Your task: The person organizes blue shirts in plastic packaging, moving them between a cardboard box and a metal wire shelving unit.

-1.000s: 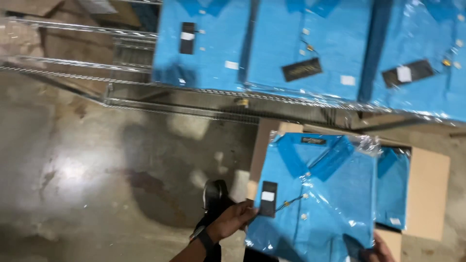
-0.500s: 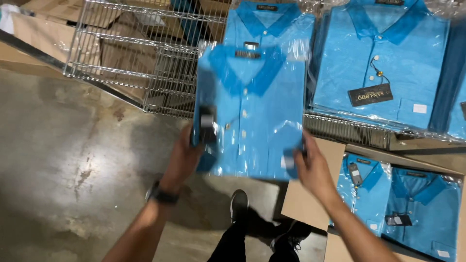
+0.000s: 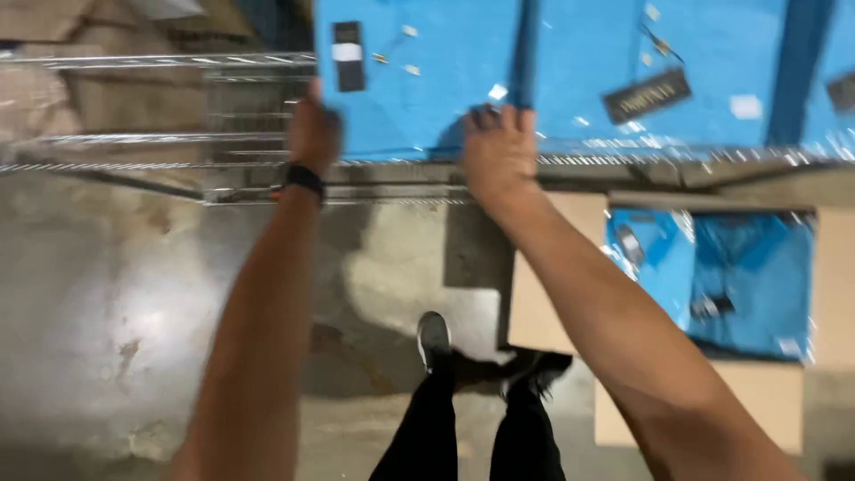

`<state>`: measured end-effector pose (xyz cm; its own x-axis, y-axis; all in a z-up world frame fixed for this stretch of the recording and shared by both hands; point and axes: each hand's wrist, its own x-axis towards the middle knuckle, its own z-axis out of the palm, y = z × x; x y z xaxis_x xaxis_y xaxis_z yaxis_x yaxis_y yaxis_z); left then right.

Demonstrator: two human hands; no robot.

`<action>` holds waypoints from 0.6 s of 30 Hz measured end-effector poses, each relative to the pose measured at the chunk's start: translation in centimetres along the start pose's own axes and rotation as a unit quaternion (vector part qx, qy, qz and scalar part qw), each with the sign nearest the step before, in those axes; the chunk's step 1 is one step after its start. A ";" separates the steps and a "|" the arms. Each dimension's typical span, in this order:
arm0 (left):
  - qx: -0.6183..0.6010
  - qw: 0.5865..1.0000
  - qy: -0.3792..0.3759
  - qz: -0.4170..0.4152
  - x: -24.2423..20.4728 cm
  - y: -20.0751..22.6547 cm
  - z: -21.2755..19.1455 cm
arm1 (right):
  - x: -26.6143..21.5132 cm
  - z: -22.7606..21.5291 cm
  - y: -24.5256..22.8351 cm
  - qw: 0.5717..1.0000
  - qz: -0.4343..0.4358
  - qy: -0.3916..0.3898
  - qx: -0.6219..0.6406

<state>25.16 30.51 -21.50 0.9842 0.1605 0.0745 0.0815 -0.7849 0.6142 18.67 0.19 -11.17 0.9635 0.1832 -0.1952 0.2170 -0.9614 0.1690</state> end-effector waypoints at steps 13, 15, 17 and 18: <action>0.117 0.980 0.071 0.144 -5.9 0.8 -3.0 | -8.8 0.7 2.5 0.916 -0.098 0.364 0.138; -0.063 0.950 0.183 0.246 -11.4 8.5 -4.9 | -14.3 2.5 5.1 0.891 -0.204 0.278 0.295; -0.041 0.949 0.194 0.245 -17.4 11.6 -5.0 | -20.3 7.8 8.9 0.899 -0.190 0.242 0.311; -0.023 0.948 0.204 0.242 -20.5 13.2 -5.0 | -23.3 10.5 10.9 0.907 -0.177 0.203 0.324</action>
<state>5.26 19.80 -11.01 0.7610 0.0149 0.6485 -0.3797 -0.8004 0.4640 -3.11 -16.69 -14.96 0.8586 0.4373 0.2677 0.5126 -0.7226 -0.4638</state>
